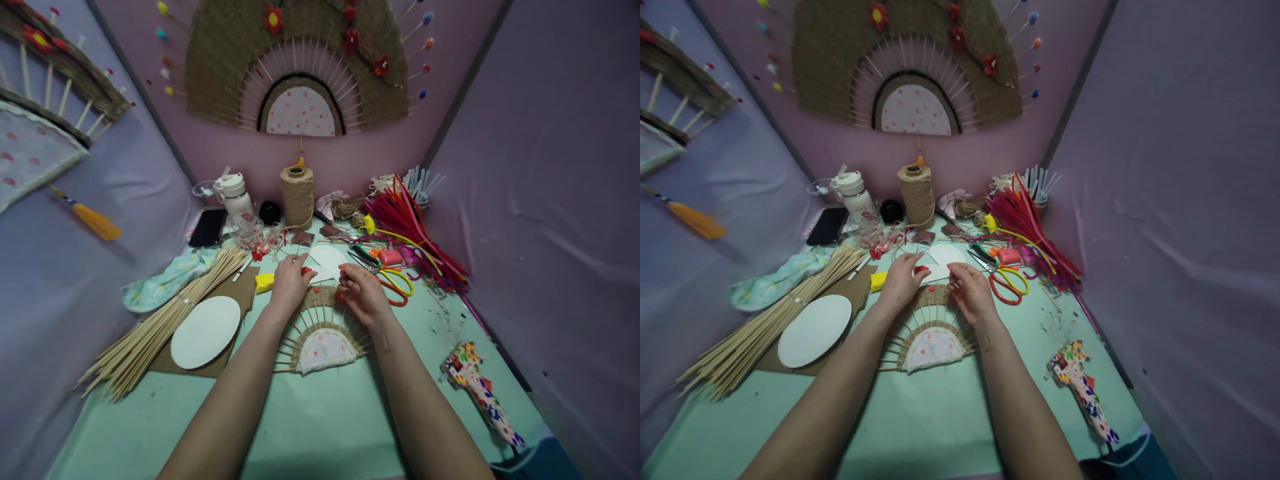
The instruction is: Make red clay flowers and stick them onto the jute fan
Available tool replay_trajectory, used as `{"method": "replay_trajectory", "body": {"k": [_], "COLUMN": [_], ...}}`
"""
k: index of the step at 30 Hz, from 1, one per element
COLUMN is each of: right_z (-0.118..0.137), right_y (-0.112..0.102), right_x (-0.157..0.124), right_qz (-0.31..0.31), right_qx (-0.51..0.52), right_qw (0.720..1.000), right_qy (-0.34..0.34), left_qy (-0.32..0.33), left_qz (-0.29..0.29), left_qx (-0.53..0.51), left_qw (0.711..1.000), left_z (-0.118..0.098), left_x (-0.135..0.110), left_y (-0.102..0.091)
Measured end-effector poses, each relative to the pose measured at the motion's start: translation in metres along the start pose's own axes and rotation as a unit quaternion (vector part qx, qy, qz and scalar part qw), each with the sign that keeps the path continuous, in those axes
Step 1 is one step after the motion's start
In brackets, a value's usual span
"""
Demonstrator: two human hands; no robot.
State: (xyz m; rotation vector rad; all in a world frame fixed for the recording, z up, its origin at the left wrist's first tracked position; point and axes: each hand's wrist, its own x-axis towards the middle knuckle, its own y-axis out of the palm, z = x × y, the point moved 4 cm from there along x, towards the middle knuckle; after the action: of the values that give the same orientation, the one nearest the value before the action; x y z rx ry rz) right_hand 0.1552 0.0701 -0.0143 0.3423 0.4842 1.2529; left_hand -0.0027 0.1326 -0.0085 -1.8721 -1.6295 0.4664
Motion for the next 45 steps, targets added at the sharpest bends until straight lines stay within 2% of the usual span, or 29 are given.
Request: {"method": "replay_trajectory", "body": {"k": [2, 4, 5, 7, 8, 9, 10, 13, 15, 17, 19, 22, 24, 27, 29, 32, 35, 37, 40, 42, 45], "right_z": [0.001, 0.003, 0.005, 0.005, 0.003, 0.001, -0.002, -0.013, -0.02, -0.025, -0.029, -0.032, -0.033, -0.034, -0.034, -0.035, -0.033, -0.03, -0.029, -0.03, -0.029], "right_y": [0.005, 0.013, 0.019, 0.032, 0.038, 0.044, 0.049, 0.06, 0.064, 0.067, 0.067, 0.065, 0.063, 0.063, 0.066, 0.069, 0.066, 0.065, 0.068, 0.07, 0.066], "right_x": [-0.006, -0.014, -0.019, -0.031, -0.037, -0.042, -0.047, -0.058, -0.062, -0.065, -0.068, -0.069, -0.066, -0.066, -0.071, -0.076, -0.072, -0.07, -0.074, -0.077, -0.072], "right_qz": [0.007, 0.037, 0.064, 0.134, 0.168, 0.193, 0.209, 0.221, 0.222, 0.225, 0.238, 0.262, 0.255, 0.249, 0.284, 0.35, 0.322, 0.29, 0.324, 0.353, 0.306], "right_qx": [-0.016, -0.072, -0.116, -0.221, -0.274, -0.322, -0.37, -0.504, -0.567, -0.608, -0.627, -0.639, -0.651, -0.662, -0.659, -0.662, -0.691, -0.699, -0.681, -0.675, -0.701], "right_qw": [1.0, 0.996, 0.988, 0.955, 0.929, 0.903, 0.872, 0.768, 0.714, 0.679, 0.657, 0.637, 0.632, 0.628, 0.616, 0.585, 0.58, 0.588, 0.585, 0.578, 0.586], "right_qy": [-0.006, -0.044, -0.076, -0.148, -0.181, -0.212, -0.243, -0.327, -0.346, -0.345, -0.344, -0.342, -0.335, -0.326, -0.324, -0.31, -0.288, -0.286, -0.298, -0.293, -0.268], "left_qy": [-0.009, -0.031, -0.078, -0.15, -0.172, -0.184, -0.187, -0.182, -0.188, -0.199, -0.203, -0.183, -0.17, -0.195, -0.228, -0.231, -0.206, -0.225, -0.276, -0.258, -0.216], "left_qz": [-0.012, -0.002, 0.013, 0.053, 0.064, 0.069, 0.067, 0.043, 0.032, 0.036, 0.043, 0.031, 0.021, 0.045, 0.06, 0.024, -0.022, -0.002, 0.051, 0.041, -0.003], "left_qx": [-0.059, -0.15, -0.315, -0.537, -0.608, -0.648, -0.669, -0.68, -0.676, -0.666, -0.661, -0.69, -0.713, -0.731, -0.747, -0.791, -0.826, -0.83, -0.815, -0.821, -0.84], "left_qw": [0.998, 0.988, 0.946, 0.828, 0.773, 0.736, 0.716, 0.709, 0.712, 0.718, 0.721, 0.699, 0.68, 0.652, 0.622, 0.567, 0.524, 0.511, 0.507, 0.507, 0.497], "left_z": [-0.008, -0.016, -0.017, -0.019, -0.02, -0.02, -0.019, -0.013, -0.009, -0.006, -0.003, 0.0, 0.0, -0.005, -0.007, -0.004, -0.004, -0.009, -0.014, -0.011, -0.003], "left_x": [-0.012, -0.026, -0.033, -0.046, -0.05, -0.053, -0.056, -0.059, -0.061, -0.062, -0.061, -0.057, -0.057, -0.06, -0.063, -0.062, -0.06, -0.062, -0.067, -0.065, -0.062], "left_y": [0.0, 0.003, 0.005, 0.01, 0.01, 0.009, 0.006, 0.0, -0.001, -0.001, -0.005, -0.015, -0.019, -0.013, -0.008, -0.012, -0.018, -0.013, -0.003, -0.004, -0.008]}}
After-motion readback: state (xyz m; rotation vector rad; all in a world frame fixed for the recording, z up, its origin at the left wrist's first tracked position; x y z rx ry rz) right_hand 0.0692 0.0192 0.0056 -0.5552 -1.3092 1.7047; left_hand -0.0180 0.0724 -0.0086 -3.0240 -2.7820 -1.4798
